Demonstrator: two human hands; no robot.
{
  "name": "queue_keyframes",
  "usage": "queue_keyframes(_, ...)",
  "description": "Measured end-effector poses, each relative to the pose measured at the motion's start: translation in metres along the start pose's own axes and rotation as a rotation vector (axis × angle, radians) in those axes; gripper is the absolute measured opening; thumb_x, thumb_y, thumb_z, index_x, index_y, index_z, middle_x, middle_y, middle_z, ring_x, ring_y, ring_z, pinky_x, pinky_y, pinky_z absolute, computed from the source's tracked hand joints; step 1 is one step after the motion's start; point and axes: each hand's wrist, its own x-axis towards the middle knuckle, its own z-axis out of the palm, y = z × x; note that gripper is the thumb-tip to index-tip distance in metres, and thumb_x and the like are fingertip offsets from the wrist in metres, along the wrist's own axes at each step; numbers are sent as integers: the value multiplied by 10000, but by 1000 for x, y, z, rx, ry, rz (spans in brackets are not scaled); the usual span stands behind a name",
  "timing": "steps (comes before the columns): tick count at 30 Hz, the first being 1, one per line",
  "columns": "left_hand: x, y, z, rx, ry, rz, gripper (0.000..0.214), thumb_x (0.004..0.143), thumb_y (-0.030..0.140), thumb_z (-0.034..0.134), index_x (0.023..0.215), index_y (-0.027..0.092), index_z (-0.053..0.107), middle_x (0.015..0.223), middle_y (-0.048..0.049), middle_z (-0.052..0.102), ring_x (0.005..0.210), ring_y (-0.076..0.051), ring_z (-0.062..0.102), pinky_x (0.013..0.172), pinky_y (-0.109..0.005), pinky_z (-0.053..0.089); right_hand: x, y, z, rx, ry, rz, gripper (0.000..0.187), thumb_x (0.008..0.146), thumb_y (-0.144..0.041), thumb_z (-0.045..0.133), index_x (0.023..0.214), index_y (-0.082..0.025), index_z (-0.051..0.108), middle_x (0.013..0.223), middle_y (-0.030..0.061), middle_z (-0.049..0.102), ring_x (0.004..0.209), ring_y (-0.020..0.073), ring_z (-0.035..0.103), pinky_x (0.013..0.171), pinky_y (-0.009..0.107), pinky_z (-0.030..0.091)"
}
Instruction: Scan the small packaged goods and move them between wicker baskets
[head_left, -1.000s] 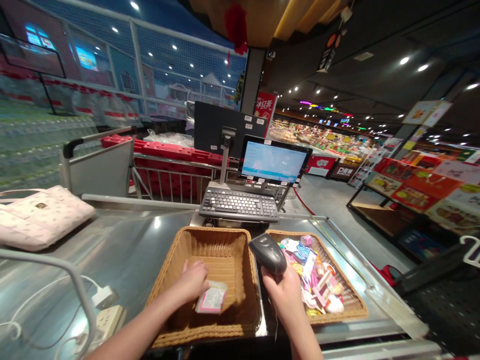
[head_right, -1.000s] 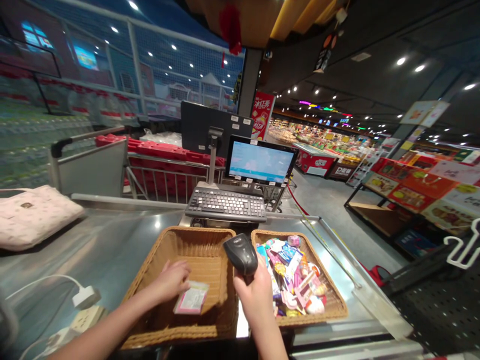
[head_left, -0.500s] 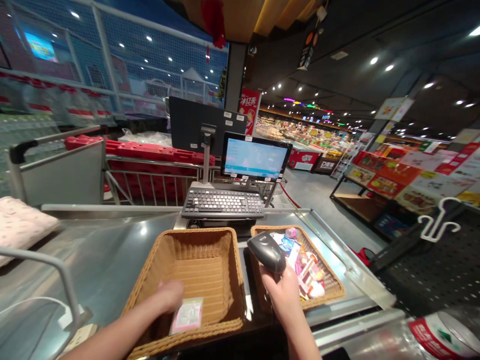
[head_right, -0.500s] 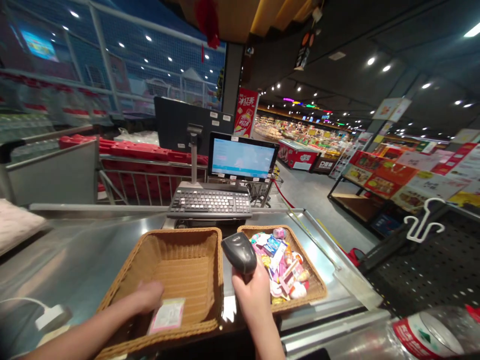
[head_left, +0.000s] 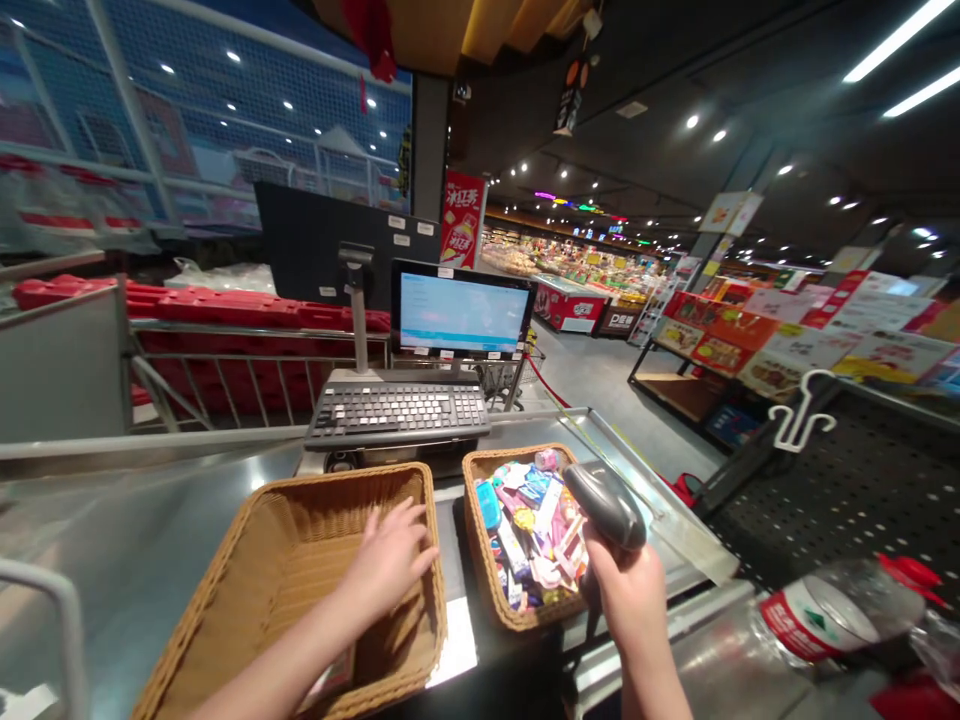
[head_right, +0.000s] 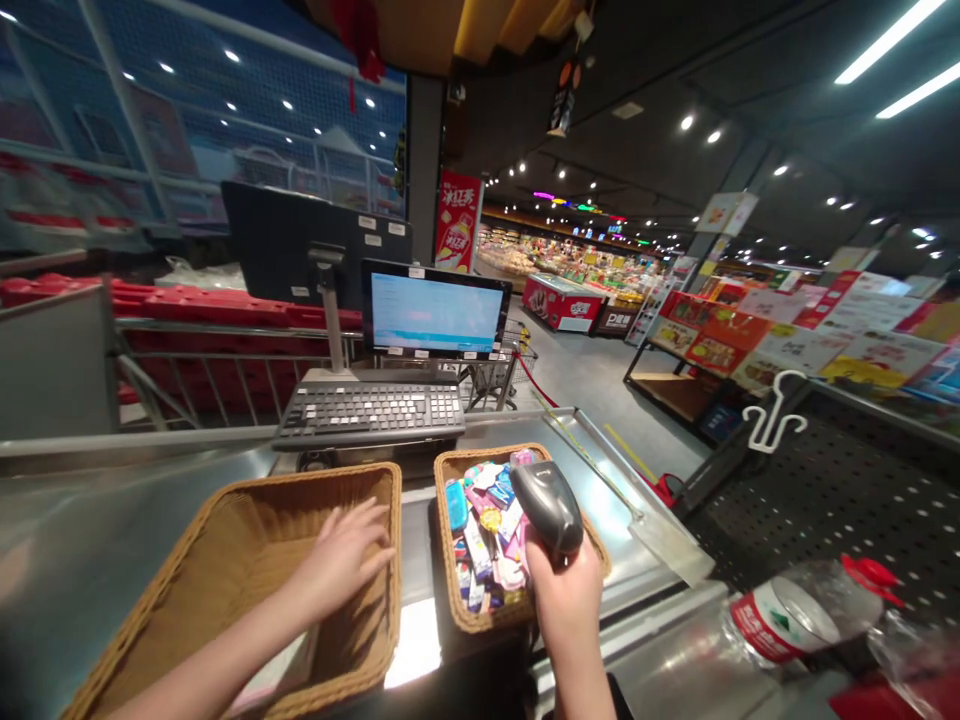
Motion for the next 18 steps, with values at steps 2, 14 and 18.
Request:
queue_keyframes(2, 10, 35, 9, -102, 56, 42, 288, 879, 402, 503, 768, 246, 718, 1426, -68, 538, 1407, -322, 357, 1124, -673, 174, 2, 0, -4, 11, 44, -7, 333, 686, -445, 655, 813, -138, 681, 741, 86, 729, 690, 254, 658, 667, 344, 507)
queue_keyframes(14, 45, 133, 91, -89, 331, 169, 340, 847, 433, 595, 633, 185, 688, 1426, -129, 528, 1413, -340, 335, 1166, -637, 123, 26, 11, -22, -3, -90, -101, 223, 731, -347, 616, 837, -155, 658, 708, 45, 708, 685, 229, 652, 645, 312, 509)
queue_keyframes(18, 50, 134, 100, -42, 317, 146, 278, 822, 401, 610, 650, 198, 691, 1436, -101, 523, 1427, -339, 309, 1178, -615, 104, 31, 14, -23, 26, -89, -98, 241, 731, -367, 618, 852, -161, 652, 729, 47, 712, 694, 229, 656, 657, 315, 513)
